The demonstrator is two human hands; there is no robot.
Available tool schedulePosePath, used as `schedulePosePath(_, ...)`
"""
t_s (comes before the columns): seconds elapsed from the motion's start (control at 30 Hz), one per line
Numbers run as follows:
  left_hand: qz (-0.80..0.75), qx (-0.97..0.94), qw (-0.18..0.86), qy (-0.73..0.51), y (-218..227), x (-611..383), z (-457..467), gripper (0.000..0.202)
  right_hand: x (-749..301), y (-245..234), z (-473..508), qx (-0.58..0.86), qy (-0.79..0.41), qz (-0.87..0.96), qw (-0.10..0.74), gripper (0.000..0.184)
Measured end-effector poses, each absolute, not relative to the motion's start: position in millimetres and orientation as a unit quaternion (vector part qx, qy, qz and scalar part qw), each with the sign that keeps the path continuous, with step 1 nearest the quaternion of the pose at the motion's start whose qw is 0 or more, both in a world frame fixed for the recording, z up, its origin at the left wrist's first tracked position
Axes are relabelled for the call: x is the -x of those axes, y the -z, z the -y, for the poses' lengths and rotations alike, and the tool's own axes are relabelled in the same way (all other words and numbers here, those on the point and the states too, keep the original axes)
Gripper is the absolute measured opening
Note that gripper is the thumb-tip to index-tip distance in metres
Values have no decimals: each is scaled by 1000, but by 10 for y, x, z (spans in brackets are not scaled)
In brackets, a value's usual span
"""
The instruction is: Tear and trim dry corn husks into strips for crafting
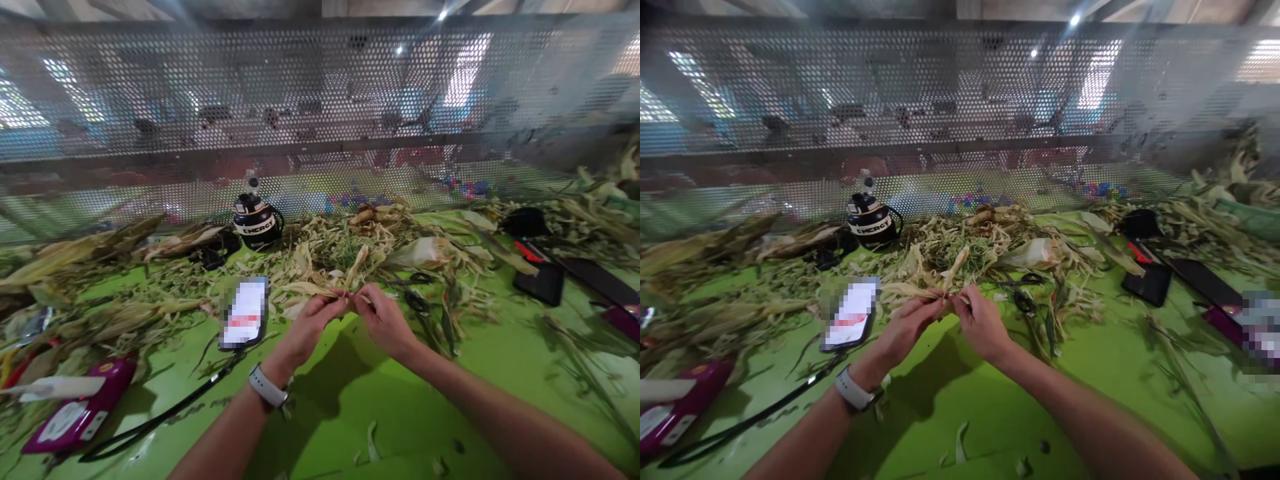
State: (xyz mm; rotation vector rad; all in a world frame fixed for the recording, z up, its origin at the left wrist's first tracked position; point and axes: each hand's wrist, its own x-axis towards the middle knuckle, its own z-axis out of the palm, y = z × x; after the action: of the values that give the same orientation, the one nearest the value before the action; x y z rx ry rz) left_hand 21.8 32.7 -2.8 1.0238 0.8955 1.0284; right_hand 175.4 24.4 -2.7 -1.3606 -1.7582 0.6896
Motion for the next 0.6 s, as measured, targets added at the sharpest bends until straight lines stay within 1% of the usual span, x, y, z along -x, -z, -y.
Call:
schedulePosePath(0.1,-416,-509,628,-415,13,-204,-344,27,-1749,18,-238,542,-264,684,409,22)
schedulePosePath(0.37,-427,-566,598,-373,61,-158,-364,28,-1747,60,-267,538,-296,663,428,24)
schedulePosePath(0.5,-452,-514,597,-418,38,-173,-370,33,-1751,96,-276,547,-304,658,419,25)
schedulePosePath(0.57,-476,-479,594,-438,25,-172,-383,33,-1761,102,-269,546,-266,679,412,34)
schedulePosePath(0.6,-488,-468,589,-442,22,-169,-392,33,-1769,101,-264,540,-227,702,405,38)
